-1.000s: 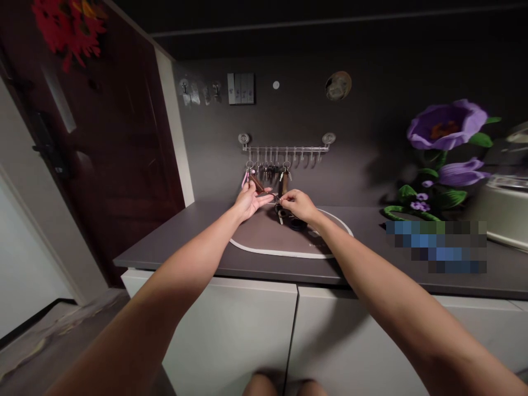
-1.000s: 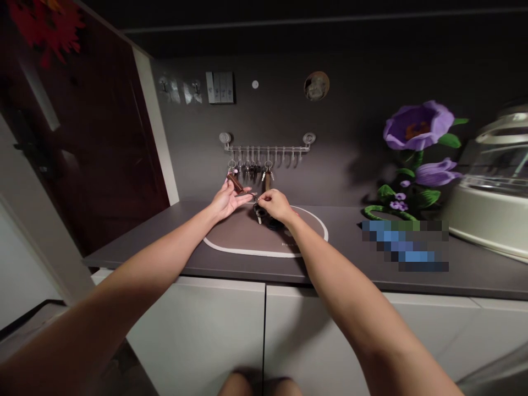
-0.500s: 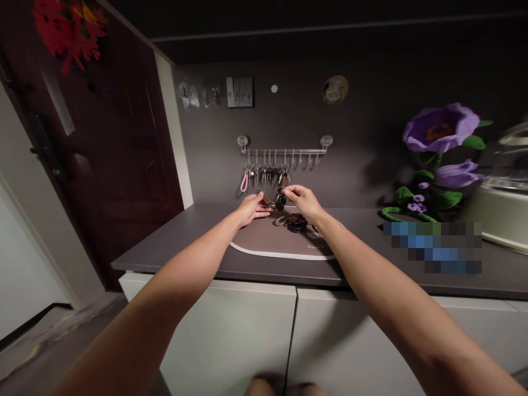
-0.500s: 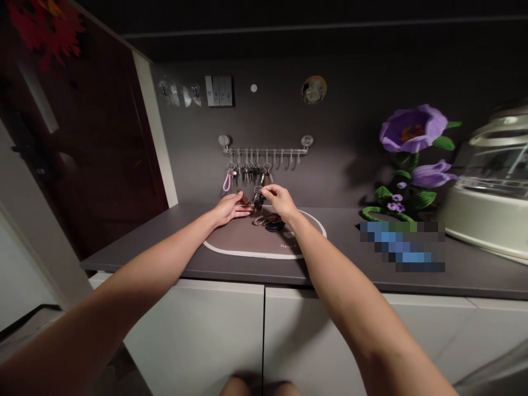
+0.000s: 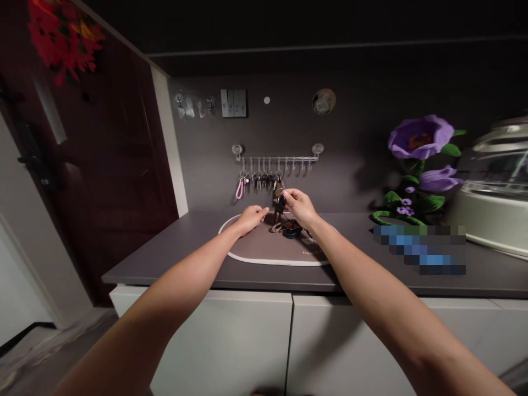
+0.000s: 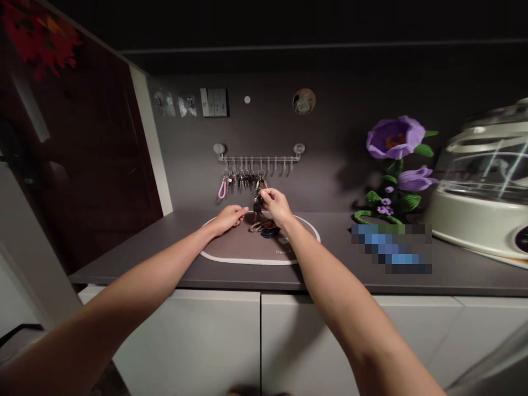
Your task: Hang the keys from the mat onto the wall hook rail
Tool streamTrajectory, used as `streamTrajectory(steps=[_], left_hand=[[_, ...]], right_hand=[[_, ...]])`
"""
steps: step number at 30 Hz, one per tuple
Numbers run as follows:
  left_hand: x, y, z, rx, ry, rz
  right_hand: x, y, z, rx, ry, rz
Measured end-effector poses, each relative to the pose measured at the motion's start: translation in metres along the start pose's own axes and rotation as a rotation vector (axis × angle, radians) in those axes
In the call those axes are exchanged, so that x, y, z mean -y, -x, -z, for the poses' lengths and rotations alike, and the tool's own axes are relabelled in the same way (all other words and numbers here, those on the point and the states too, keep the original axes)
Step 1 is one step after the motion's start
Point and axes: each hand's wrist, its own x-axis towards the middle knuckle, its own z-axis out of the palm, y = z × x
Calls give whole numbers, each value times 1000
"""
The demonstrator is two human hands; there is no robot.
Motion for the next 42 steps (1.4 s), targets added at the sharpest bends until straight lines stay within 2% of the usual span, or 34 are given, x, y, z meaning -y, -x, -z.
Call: streamTrajectory(steps=[3,5,12,17,26,33,42], left_hand=[[-2,2,-2,-121,-216,-209],[-2,2,-5,-153,-296,-290],[5,-1,-18,-93,-407,-427],[5,0,-20,-80,-449,-461],[6,-1,-20,-105,-472,-470],[4,0,-19,-108,-440,-459],[6,-3,-19,-107,-417,-421]], right_hand=[[0,-1,0,-28,-66,3],[-1,-3,1,-52,-91,-1],[1,-7,5,-157,-90,-19],[10,-18,3,-265,-121,-47],[30,-62,2,-406,-137,-49],[32,-86,-4,-483,-148,-110],[24,-98,-9,-571,-177,-148]])
